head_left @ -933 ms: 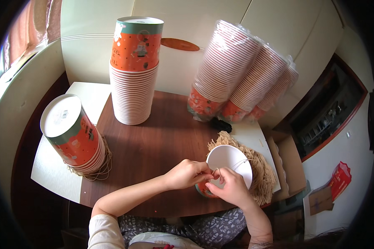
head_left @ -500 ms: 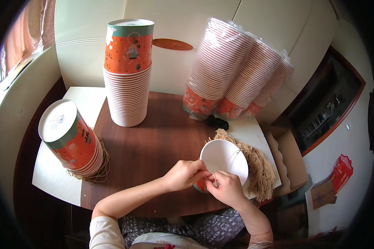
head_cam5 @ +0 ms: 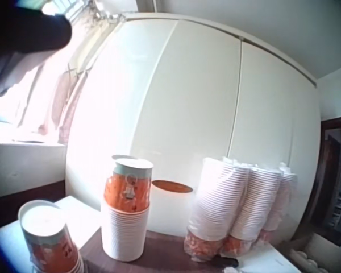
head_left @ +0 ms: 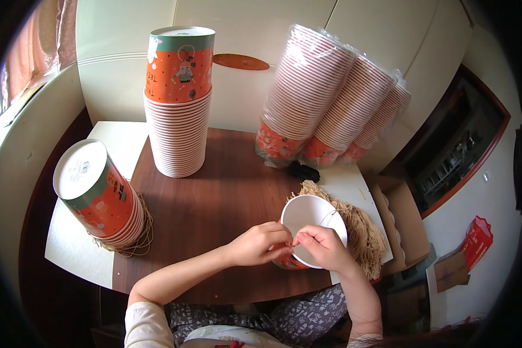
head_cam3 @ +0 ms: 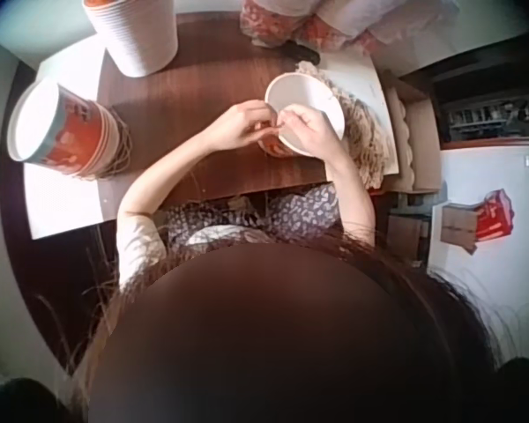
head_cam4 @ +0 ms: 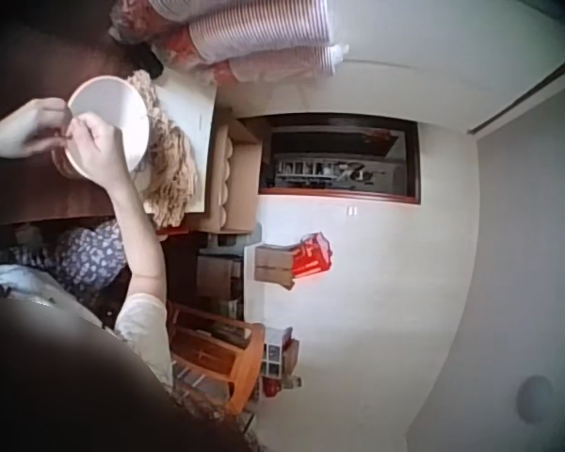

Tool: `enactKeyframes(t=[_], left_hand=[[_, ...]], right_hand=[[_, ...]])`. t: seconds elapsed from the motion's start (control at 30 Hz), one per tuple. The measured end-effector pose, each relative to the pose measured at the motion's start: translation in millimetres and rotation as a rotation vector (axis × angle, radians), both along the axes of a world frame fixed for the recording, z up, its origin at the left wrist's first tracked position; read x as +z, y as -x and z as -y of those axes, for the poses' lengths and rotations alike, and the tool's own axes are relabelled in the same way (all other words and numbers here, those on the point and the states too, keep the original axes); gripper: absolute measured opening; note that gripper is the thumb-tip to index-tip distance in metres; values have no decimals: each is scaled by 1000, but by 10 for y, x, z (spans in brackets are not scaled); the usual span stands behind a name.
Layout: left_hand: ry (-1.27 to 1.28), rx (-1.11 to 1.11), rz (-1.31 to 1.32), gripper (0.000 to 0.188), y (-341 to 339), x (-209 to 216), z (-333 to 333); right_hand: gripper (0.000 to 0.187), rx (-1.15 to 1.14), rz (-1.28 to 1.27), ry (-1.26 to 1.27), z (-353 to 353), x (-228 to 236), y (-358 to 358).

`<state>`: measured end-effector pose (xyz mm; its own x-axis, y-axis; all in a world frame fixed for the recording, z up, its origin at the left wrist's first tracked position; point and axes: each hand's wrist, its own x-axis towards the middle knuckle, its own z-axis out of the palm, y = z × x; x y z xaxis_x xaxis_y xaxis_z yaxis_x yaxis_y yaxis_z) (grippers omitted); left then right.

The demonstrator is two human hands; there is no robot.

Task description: Attaching handles or strings to paper buckets for packaging.

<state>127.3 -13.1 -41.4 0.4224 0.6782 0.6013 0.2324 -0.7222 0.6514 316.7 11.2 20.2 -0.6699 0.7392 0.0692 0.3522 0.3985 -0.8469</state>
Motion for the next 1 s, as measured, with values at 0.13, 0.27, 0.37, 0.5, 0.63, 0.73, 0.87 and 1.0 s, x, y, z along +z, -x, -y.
enactKeyframes(t=[0.13,0.27,0.37,0.5,0.63,0.73,0.87,1.0], left_hand=[[-12,-12,68,9,-10,-4,-2],[104,-4,66,8,-5,31,8],[82,11,75,9,-12,28,15],[98,15,56,10,-4,22,1],[200,20,94,11,-9,106,43],[115,-32,61,12,20,84,29],[98,-38,37,12,19,94,23],[100,-28,41,12,19,111,29]], right_hand=[[21,-2,-65,-78,-10,-50,59],[21,17,-103,-73,11,-86,95],[21,18,-156,-6,-7,-139,75],[21,14,-168,-5,22,-141,61],[21,18,-217,-9,18,-196,62],[21,-6,-249,-47,37,-214,56],[21,-13,-234,-131,43,-194,31],[20,-17,-242,-147,56,-177,22]])
